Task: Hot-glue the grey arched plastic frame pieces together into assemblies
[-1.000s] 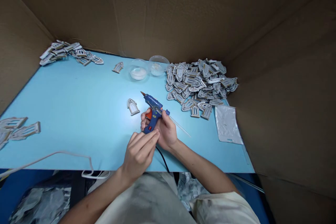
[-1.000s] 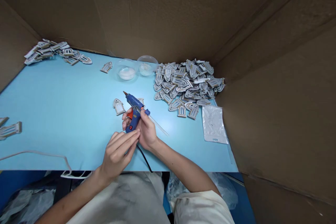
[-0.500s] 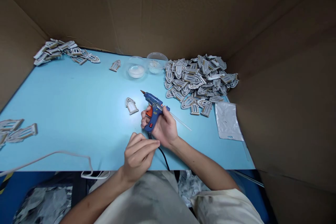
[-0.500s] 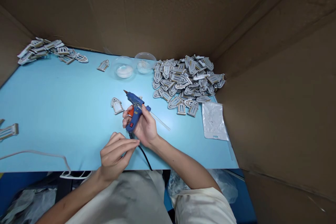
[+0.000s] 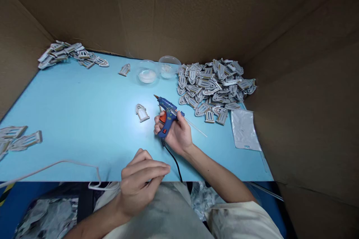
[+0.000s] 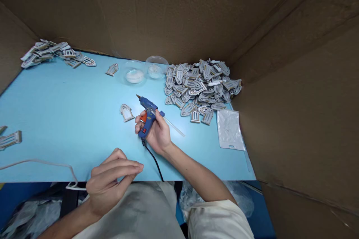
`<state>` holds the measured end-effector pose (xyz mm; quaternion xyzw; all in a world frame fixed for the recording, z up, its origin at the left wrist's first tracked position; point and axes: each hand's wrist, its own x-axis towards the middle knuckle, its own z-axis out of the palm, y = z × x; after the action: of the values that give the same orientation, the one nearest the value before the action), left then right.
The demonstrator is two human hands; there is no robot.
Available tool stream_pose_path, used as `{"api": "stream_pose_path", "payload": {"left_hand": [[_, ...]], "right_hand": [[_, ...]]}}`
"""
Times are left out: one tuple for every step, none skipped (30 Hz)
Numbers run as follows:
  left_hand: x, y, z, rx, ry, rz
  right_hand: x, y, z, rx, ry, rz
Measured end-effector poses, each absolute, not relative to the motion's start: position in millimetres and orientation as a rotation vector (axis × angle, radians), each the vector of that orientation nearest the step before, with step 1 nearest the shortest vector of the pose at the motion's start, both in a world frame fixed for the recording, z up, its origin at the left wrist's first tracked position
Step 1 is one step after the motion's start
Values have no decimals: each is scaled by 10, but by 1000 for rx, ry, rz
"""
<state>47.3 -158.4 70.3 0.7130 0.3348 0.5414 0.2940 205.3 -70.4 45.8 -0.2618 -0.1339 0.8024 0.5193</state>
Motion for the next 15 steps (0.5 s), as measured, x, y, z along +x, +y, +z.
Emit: {"api": "stream_pose_path", "payload": {"left_hand": [[461,-1594,715,1900,887,1448],[450,-1605,727,1901,880,1452],[438,-1615,740,1901,875,1455],[427,-1625,753,1899,871,1457],[416,-1635,768,1898,866,1457],[405,-1644,783,1897,864,1455],[395,-1653,800,1896,864,1455],[385,-1660,817,1894,867,1459],[375,-1666,836,1893,869,1464],[365,-1669,854,1895,868,1468],[355,-1672,873,1900,863,1471],[343,-1672,891,1904,857,1474],[330,-1672,908,1911,850,1475],[317,-1672,925,1918,844,1474],[302,-1673,941,1923,842,1474]], "right_hand": [[2055,-700,454,-628,-319,1926],[2058,-696,449,-629,-318,1927],[2061,-692,445,-629,-317,1927],[2064,-688,441,-629,-319,1925],[2068,-684,437,-628,-321,1922],[2072,-680,433,-627,-323,1919],[2076,-677,429,-625,-324,1918],[2079,-674,425,-625,-323,1918],[2083,-671,422,-628,-321,1920],[2086,-668,420,-631,-316,1923],[2088,-665,418,-635,-311,1924],[2091,-662,415,-638,-309,1925],[2092,-658,413,-639,-309,1924],[2094,-653,409,-640,-312,1923],[2095,-648,405,-640,-318,1921]]}}
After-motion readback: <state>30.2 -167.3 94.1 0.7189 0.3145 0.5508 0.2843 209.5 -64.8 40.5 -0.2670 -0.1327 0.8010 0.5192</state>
